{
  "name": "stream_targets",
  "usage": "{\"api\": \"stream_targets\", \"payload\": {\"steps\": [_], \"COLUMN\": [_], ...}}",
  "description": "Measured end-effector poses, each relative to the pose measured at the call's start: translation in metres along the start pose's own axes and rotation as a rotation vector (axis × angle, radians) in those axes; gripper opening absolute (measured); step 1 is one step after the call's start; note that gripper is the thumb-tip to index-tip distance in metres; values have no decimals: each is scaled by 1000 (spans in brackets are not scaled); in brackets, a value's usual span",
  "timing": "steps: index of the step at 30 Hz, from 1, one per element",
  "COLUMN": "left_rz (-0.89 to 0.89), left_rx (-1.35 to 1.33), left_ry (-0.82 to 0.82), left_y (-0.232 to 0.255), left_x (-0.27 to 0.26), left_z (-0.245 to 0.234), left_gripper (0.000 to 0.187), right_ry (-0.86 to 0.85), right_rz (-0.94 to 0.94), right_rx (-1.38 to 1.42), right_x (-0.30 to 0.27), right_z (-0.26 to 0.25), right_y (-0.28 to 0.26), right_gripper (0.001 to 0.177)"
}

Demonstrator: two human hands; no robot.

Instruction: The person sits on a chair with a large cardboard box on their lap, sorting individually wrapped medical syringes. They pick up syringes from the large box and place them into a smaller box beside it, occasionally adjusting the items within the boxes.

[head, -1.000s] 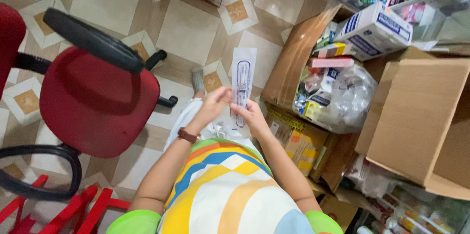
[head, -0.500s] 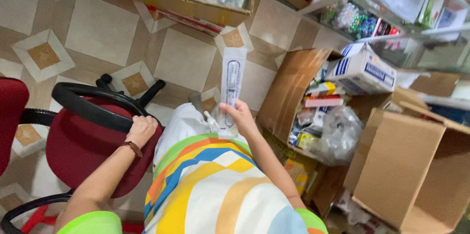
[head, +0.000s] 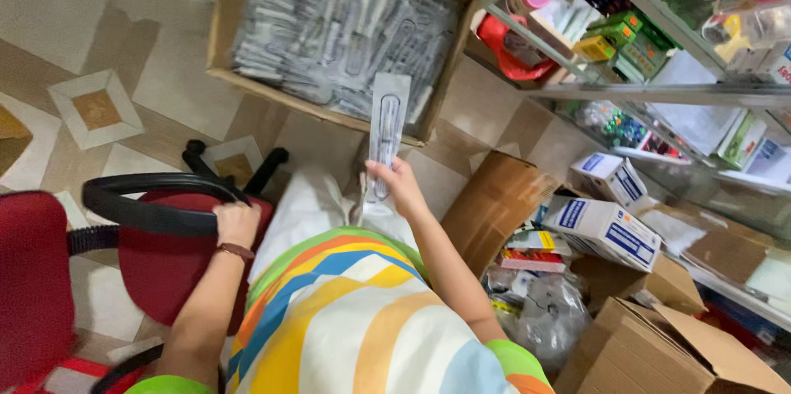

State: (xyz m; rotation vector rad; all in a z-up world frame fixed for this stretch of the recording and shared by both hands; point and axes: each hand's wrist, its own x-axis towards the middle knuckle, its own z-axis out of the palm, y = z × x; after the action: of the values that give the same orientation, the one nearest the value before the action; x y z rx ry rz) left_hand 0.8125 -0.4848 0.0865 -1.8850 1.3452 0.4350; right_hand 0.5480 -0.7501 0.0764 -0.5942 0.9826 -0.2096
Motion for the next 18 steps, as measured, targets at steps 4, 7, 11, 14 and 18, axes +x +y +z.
{"api": "stream_targets", "payload": {"steps": [4, 7, 11, 14, 18], "left_rz": [-108, -131, -212, -254, -265], "left_rx": [-34, -86, -173, -191, -401], "left_ry": [-79, -217, -369, -447, -504], "left_y": [-26, -62, -120, -177, -232], "left_x": [64, 109, 155, 178, 183], "left_z": [-24, -34, -41, -49, -55], "left_gripper": [24, 18, 37, 43, 61], "right_ry": [124, 179, 202, 262, 388], "right_rz": [74, 58, -23, -22, -29], "right_rx": [81, 129, 186, 227, 287], "right_x": [38, 63, 99, 132, 179], "right_z": [-19, -22, -10, 7, 30], "right_y": [-31, -42, -48, -50, -51], "right_gripper": [17, 18, 19, 19, 19]}}
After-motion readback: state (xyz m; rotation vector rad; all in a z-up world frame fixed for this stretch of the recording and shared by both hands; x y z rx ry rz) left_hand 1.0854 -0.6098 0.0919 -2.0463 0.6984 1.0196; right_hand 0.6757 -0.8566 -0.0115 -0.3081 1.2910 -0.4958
